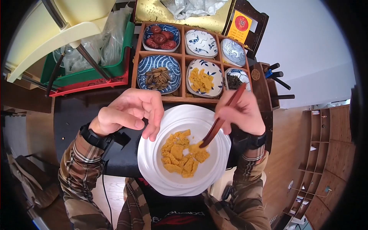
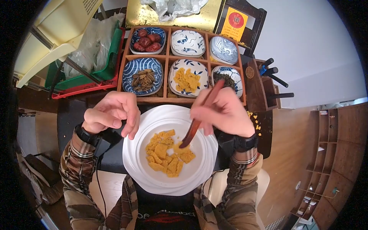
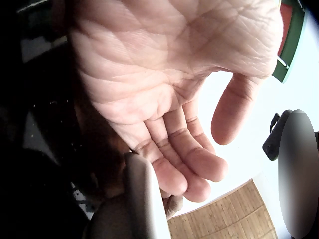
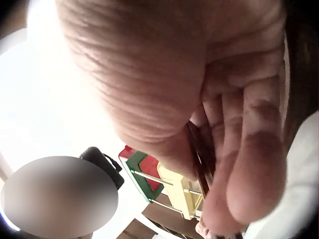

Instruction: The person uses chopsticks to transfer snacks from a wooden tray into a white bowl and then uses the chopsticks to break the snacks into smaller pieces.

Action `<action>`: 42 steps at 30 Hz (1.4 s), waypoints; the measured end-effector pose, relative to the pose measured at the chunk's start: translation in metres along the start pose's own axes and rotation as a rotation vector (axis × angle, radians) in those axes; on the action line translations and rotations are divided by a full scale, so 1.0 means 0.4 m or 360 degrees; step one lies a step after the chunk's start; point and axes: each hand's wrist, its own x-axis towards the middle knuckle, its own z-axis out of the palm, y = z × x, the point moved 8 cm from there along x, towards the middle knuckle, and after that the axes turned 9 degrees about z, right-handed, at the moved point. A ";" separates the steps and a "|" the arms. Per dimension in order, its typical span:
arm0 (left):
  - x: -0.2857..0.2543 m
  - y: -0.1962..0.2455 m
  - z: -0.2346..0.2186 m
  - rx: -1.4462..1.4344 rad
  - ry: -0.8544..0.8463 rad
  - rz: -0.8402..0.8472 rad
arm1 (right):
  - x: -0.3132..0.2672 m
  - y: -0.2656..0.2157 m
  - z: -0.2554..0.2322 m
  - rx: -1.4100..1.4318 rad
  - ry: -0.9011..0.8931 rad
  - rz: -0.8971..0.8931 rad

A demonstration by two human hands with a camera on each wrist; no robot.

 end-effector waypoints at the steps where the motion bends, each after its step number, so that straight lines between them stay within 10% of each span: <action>1: 0.001 0.002 0.001 0.0005 -0.0017 0.0015 | -0.005 0.008 -0.032 0.0113 0.0157 -0.0045; 10: 0.001 0.004 0.002 0.0015 -0.0011 0.0013 | -0.038 -0.023 -0.193 0.0096 0.1324 -0.0648; 42: -0.002 -0.004 -0.001 -0.0034 0.0012 0.0003 | 0.002 0.002 -0.188 0.0029 0.1438 -0.0624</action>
